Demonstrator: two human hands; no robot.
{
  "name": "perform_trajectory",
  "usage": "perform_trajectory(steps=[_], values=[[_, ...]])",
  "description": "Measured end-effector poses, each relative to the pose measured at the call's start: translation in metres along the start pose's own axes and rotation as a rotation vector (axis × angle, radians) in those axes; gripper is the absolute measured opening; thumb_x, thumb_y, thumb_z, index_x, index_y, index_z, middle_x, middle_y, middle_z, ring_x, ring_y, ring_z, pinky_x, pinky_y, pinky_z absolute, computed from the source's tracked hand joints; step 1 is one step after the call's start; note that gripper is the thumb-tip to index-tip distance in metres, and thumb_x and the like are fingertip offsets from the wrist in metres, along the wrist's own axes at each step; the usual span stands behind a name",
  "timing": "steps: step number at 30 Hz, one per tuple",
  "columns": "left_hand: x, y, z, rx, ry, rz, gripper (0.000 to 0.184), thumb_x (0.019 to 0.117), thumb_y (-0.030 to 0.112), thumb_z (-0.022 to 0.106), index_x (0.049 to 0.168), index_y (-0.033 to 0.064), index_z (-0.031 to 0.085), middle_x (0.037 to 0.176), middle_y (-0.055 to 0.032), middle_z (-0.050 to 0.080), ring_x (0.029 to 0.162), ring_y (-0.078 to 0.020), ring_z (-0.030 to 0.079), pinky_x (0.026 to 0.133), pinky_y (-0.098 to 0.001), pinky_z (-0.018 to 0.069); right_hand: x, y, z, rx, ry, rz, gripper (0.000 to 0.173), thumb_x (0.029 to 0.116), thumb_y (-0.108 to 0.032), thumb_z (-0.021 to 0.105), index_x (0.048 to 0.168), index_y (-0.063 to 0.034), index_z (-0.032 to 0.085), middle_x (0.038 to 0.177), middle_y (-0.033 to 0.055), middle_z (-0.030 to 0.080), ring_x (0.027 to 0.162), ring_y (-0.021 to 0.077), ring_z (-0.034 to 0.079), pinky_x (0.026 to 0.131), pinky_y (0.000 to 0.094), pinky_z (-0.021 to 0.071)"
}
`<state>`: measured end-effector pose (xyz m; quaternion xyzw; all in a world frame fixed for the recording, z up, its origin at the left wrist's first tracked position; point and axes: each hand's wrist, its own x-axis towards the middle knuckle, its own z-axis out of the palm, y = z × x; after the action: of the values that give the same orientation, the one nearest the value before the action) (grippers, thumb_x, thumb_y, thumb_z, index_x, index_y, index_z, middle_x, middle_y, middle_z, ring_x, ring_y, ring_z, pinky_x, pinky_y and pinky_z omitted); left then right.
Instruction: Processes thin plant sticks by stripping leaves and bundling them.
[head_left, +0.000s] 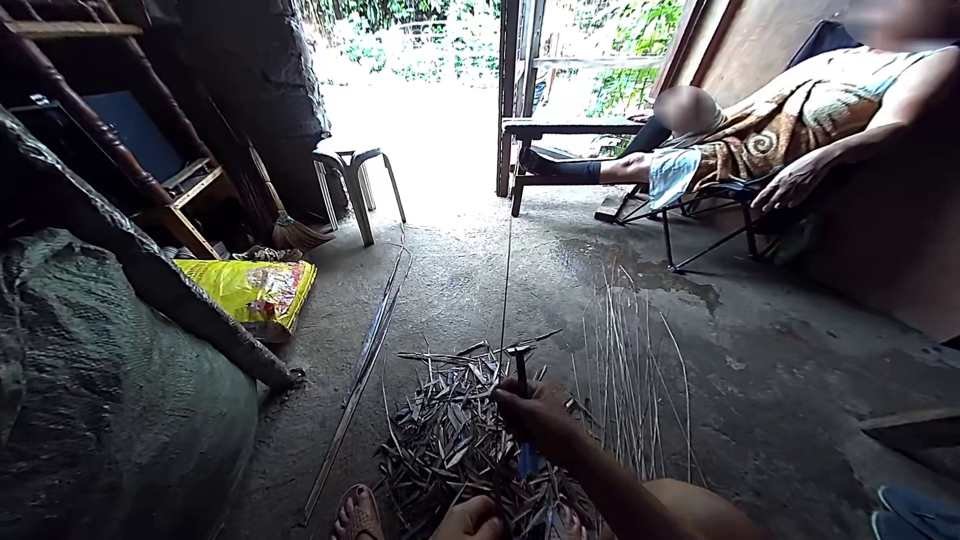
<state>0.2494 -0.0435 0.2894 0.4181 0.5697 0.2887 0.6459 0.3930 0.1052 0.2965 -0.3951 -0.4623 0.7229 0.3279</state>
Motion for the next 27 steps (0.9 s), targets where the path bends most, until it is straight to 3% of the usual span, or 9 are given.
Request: perform_trajectory(steps=[3,5,9,13,16,19,23,27], values=[[0.010,0.002,-0.001,0.174,0.165,0.105,0.025,0.1044,0.011,0.052,0.115,-0.0042,0.068,0.101,-0.0127,0.068,0.091,-0.0161,0.064,0.086,-0.0376,0.0517,-0.008,0.004,0.008,-0.070,-0.095,-0.031,0.010,0.0999,-0.004,0.058,0.096,-0.0039,0.066,0.060,-0.0054,0.056,0.047,0.0008,0.048,0.045,0.0168,0.0413],[0.014,0.007,-0.004,0.148,0.277,0.174,0.023,0.1035,0.011,0.055,0.113,-0.0029,0.070,0.102,-0.0112,0.069,0.092,-0.0143,0.065,0.087,-0.0353,0.0523,-0.014,0.008,0.014,-0.111,-0.154,-0.042,0.009,0.0986,-0.004,0.059,0.095,-0.0049,0.067,0.062,-0.0073,0.058,0.049,-0.0003,0.049,0.047,0.0167,0.0428],[0.019,0.013,-0.005,0.039,0.408,0.283,0.017,0.1016,0.010,0.057,0.102,0.0035,0.073,0.085,0.0015,0.070,0.076,-0.0018,0.064,0.076,-0.0234,0.0539,-0.020,0.015,0.019,-0.228,-0.216,-0.138,0.008,0.0969,-0.009,0.062,0.095,-0.0064,0.069,0.067,-0.0100,0.059,0.052,-0.0032,0.050,0.051,0.0160,0.0441],[0.019,0.021,-0.009,0.012,0.551,0.369,0.015,0.1018,0.007,0.058,0.102,0.0015,0.072,0.079,0.0013,0.069,0.060,-0.0015,0.061,0.057,-0.0195,0.0526,-0.018,0.017,0.015,-0.378,-0.189,-0.103,0.025,0.1038,-0.025,0.054,0.115,-0.0048,0.065,0.067,-0.0076,0.051,0.052,0.0008,0.047,0.051,0.0202,0.0428],[0.014,0.031,-0.022,0.054,0.720,0.456,0.013,0.1004,0.006,0.060,0.101,-0.0016,0.071,0.085,-0.0035,0.072,0.061,-0.0041,0.068,0.057,-0.0206,0.0586,-0.024,0.015,0.014,-0.396,-0.236,0.110,0.030,0.1087,-0.032,0.038,0.111,-0.0078,0.055,0.066,-0.0044,0.048,0.050,0.0059,0.047,0.049,0.0237,0.0431],[0.010,0.034,-0.032,0.005,0.839,0.505,0.012,0.1001,0.004,0.060,0.098,-0.0026,0.070,0.086,-0.0053,0.071,0.063,-0.0065,0.070,0.059,-0.0221,0.0619,-0.033,0.015,0.015,-0.392,-0.326,0.257,0.021,0.1053,-0.026,0.041,0.109,-0.0094,0.053,0.066,-0.0025,0.049,0.049,0.0078,0.047,0.047,0.0246,0.0417],[0.010,0.034,-0.034,-0.051,0.908,0.526,0.014,0.1014,0.003,0.056,0.096,-0.0014,0.068,0.082,-0.0027,0.073,0.064,-0.0075,0.072,0.060,-0.0228,0.0629,-0.036,0.024,0.023,-0.424,-0.392,0.248,0.025,0.1052,-0.028,0.039,0.110,-0.0101,0.055,0.069,-0.0026,0.050,0.051,0.0079,0.048,0.048,0.0253,0.0423],[0.013,0.032,-0.030,-0.039,0.914,0.586,0.015,0.1002,0.002,0.056,0.095,-0.0023,0.068,0.083,-0.0030,0.072,0.066,-0.0074,0.073,0.061,-0.0230,0.0639,-0.031,0.032,0.034,-0.567,-0.394,0.167,0.036,0.1096,-0.033,0.034,0.111,-0.0072,0.058,0.072,0.0007,0.051,0.057,0.0109,0.050,0.056,0.0308,0.0457]])
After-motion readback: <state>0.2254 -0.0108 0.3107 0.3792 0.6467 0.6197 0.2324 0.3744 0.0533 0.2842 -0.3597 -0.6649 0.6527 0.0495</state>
